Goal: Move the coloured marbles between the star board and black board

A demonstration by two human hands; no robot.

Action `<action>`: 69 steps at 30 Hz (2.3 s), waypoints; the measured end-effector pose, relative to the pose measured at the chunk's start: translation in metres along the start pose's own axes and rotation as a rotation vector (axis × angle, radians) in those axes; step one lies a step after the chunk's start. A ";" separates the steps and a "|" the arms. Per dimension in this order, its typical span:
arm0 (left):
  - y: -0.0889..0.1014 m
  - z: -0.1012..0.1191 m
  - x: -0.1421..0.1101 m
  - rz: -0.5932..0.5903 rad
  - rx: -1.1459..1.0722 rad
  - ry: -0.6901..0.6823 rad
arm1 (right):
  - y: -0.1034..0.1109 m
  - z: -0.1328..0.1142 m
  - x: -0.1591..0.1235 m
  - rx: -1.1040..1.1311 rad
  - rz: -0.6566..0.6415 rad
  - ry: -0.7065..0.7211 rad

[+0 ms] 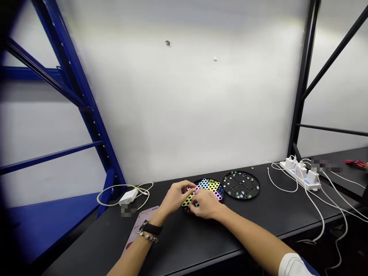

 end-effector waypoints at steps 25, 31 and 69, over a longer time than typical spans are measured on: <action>-0.038 -0.007 -0.023 -0.106 0.276 -0.009 | 0.139 0.153 -0.132 0.120 -0.022 -0.550; -0.041 -0.001 -0.014 -0.089 0.257 -0.010 | 0.136 0.152 -0.130 0.151 -0.021 -0.538; -0.016 0.020 -0.021 0.048 0.033 -0.089 | 0.120 0.140 -0.101 0.048 0.003 -0.475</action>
Point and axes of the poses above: each hand's wrist, its own x-axis towards the middle knuckle, its own y-axis out of the back of the hand, z = x × y, the point moved 10 cm from there along x, towards the middle knuckle, and after that the axes turned 15 degrees about x, right-handed, at the moved point
